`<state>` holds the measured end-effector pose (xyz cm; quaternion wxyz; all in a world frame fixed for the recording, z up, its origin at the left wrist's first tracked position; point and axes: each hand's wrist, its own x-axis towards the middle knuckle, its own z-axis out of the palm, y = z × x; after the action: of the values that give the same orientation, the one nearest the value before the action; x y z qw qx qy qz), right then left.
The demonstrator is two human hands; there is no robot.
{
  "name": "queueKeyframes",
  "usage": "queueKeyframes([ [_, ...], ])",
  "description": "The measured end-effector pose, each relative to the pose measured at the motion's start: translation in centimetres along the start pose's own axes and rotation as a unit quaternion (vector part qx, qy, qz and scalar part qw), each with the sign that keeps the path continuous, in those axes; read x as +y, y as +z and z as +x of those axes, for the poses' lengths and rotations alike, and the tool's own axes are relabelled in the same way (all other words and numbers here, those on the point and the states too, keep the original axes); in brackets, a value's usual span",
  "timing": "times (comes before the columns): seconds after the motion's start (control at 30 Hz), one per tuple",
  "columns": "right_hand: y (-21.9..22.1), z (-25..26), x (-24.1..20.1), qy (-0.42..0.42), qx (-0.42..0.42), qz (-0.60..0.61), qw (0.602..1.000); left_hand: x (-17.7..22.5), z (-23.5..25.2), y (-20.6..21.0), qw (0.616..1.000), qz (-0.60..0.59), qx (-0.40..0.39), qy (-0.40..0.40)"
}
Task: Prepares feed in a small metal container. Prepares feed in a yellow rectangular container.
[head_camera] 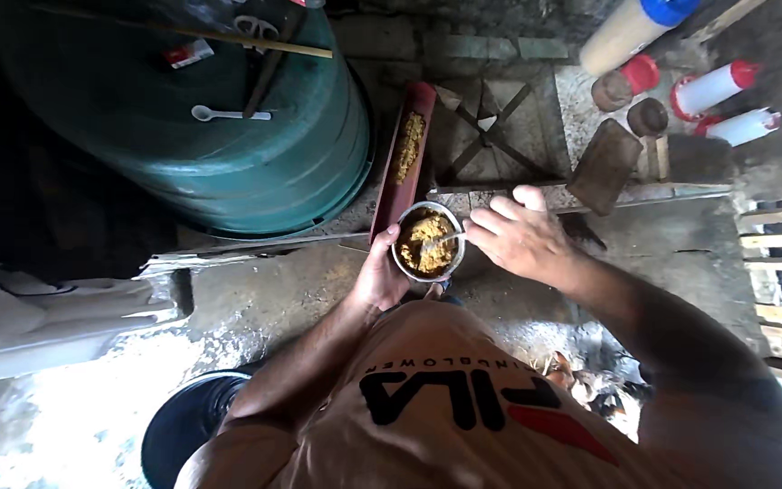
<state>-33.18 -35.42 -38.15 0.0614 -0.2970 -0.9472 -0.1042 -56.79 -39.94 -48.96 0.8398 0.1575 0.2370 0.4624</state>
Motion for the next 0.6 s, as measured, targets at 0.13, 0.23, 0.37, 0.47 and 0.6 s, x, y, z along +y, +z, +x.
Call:
queueKeyframes([
  [0.13,-1.8,-0.3,0.5,0.039,0.003,-0.031,0.999,0.1,0.5,-0.3,1.0,-0.018,-0.002,0.023],
  [0.23,-2.3,-1.1,-0.6,0.025,0.002,-0.02,0.999,0.1,0.8,-0.4,0.999,-0.036,-0.001,0.031],
  [0.37,-0.3,0.4,-1.5,0.031,0.017,-0.051,0.998,-0.6,1.3,-0.1,0.999,-0.051,-0.01,0.015],
  [0.47,-0.9,0.7,-0.4,0.045,-0.008,-0.063,0.997,-0.1,1.4,-0.1,0.998,-0.045,0.001,0.036],
  [0.6,-1.5,0.1,-1.2,0.003,-0.005,-0.041,0.999,-0.4,1.4,0.2,0.998,-0.056,-0.006,0.034],
])
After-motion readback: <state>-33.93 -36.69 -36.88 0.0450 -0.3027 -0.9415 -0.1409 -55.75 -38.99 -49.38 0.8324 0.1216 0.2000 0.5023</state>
